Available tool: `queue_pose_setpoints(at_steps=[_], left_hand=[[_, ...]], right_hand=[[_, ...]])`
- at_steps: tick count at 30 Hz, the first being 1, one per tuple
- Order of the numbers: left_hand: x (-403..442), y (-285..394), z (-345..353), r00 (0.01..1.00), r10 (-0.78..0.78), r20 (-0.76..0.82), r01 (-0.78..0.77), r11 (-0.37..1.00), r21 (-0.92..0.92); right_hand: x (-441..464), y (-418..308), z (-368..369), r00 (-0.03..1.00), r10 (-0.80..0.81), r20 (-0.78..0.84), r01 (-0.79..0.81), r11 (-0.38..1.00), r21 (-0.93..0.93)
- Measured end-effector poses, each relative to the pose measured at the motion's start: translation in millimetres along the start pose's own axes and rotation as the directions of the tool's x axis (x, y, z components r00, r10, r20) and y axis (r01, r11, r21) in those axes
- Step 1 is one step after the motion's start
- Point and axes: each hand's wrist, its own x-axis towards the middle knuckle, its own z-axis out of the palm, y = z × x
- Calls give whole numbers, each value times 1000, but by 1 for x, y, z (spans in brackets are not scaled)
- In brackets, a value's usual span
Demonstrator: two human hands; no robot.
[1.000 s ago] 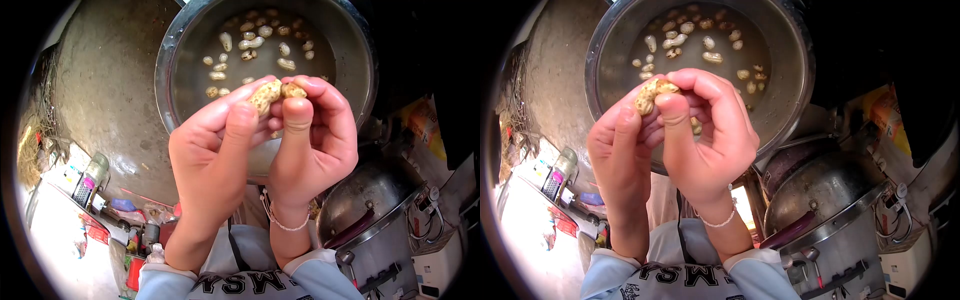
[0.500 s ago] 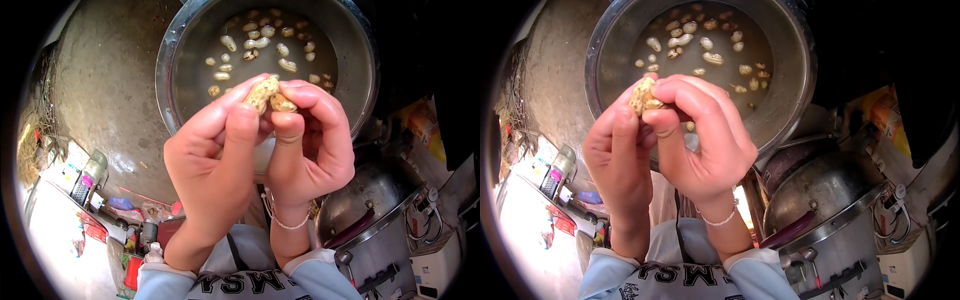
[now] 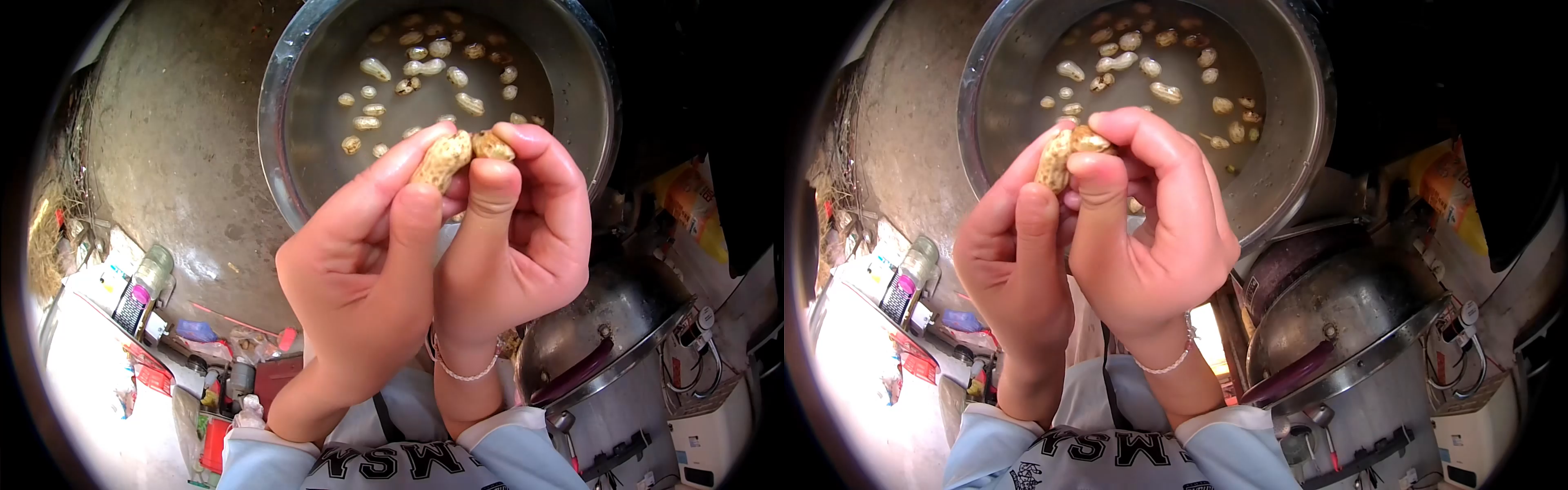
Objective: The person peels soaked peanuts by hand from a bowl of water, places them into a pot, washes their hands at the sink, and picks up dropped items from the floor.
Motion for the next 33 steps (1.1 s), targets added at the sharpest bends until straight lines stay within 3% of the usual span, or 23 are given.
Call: queue_pose_setpoints(at_steps=[3, 5, 11, 15, 16, 18, 21, 24, 27, 31, 33], left_hand=[[0, -1, 2, 995, -20, -95, 11, 995, -96], [-1, 0, 1, 997, -5, -76, 0, 998, -61], [-5, 3, -4, 1000, -9, 15, 10, 998, -69], [-7, 3, -3, 999, -19, 36, 21, 998, -55], [-7, 2, -2, 999, -13, 52, 17, 997, -71], [-4, 0, 0, 999, 41, 11, -41, 999, -28], [-4, -1, -2, 997, 77, 4, -77, 997, 18], [-5, -2, -2, 990, 132, 48, -136, 984, 116], [-4, -2, -2, 980, 194, 55, -199, 973, 118], [-5, -3, -3, 974, 220, 49, -225, 960, 164], [-4, -5, -2, 973, 226, 43, -230, 959, 166]], right_hand=[[1, 8, 0, 977, -197, 86, 199, 980, -22], [2, 12, -1, 928, -337, 157, 346, 937, -38], [-5, -3, 3, 999, -39, -26, 39, 999, 1], [-2, 1, 4, 995, -22, -102, 26, 999, 40], [-3, -2, 1, 999, 6, -50, -4, 998, 58], [-3, 8, -2, 977, -206, 53, 206, 978, 5], [-4, 6, -2, 957, -278, 88, 279, 960, -1], [-1, -8, -3, 999, 36, -24, -37, 999, -23], [0, -4, -5, 1000, -2, 9, 1, 997, 82], [0, 5, -9, 976, -207, 70, 202, 976, 77], [-2, -4, -9, 998, -21, 65, 16, 997, 82]])
